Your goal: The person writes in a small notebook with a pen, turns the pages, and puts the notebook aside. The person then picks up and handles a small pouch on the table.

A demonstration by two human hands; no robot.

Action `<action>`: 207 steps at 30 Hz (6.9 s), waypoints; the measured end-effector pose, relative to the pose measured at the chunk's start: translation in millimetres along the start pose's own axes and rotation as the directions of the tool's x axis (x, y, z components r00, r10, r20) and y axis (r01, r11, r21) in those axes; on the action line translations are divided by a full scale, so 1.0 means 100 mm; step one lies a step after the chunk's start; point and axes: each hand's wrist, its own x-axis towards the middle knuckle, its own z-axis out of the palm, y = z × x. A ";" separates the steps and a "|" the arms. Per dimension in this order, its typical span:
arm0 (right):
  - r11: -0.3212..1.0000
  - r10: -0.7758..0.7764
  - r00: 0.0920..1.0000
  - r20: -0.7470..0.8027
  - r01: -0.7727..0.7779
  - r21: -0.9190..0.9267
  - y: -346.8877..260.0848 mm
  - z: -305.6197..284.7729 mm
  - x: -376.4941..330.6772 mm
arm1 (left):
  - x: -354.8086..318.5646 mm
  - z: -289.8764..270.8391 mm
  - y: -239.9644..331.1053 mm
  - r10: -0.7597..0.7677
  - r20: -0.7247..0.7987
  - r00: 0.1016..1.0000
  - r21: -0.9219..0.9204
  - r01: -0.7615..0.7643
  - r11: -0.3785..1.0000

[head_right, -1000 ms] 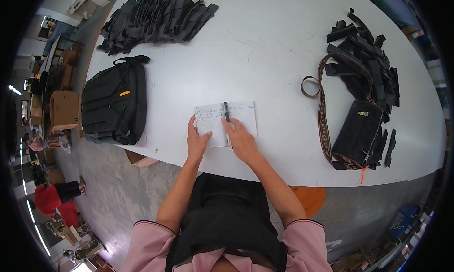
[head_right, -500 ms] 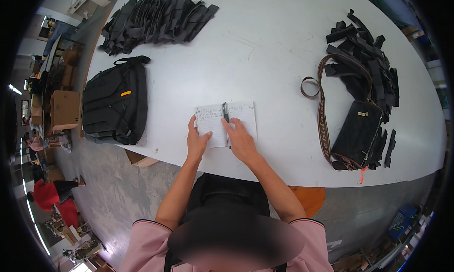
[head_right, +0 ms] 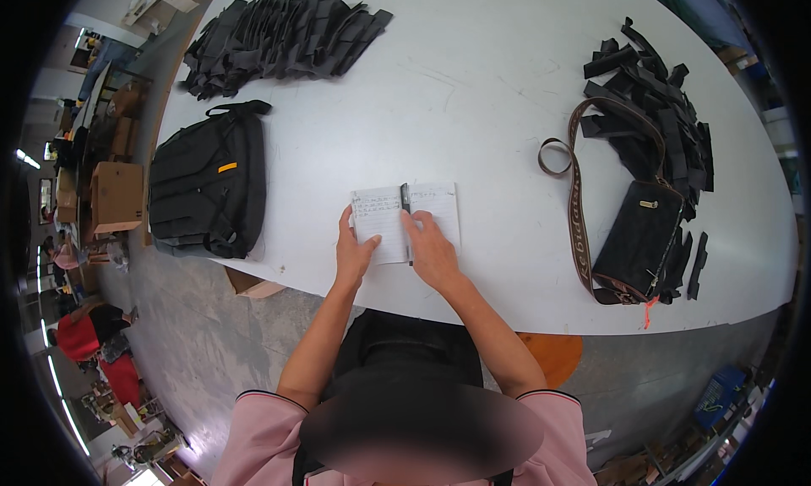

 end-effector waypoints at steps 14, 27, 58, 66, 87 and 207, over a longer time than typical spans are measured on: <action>0.998 0.064 0.997 0.031 -0.064 0.013 -0.05 -0.04 0.02 | 0.01 -0.02 0.00 -0.006 0.020 1.000 0.000 0.006 1.000; 0.990 0.118 0.874 -0.471 -0.139 -0.011 0.19 -0.14 -0.15 | -0.01 -0.05 0.02 -0.023 0.016 1.000 0.055 0.023 0.998; 0.696 0.271 0.963 0.019 -0.209 0.687 -0.18 -0.24 -0.34 | -0.48 -0.32 -0.06 -0.193 0.184 0.964 -0.476 0.259 0.840; 0.694 0.245 0.969 -0.002 -0.174 0.699 -0.32 -0.25 -0.56 | -0.69 -0.47 -0.07 -0.164 0.180 0.970 -0.532 0.236 0.813; 0.643 0.273 0.961 0.030 -0.206 0.738 -0.94 0.17 -1.08 | -1.29 -1.09 -0.41 -0.121 0.148 0.981 -0.633 0.189 0.751; 0.857 0.133 0.990 0.042 -0.136 0.498 -0.41 0.85 -0.77 | -1.24 -0.55 -0.82 -0.451 0.165 0.877 -0.875 0.341 0.344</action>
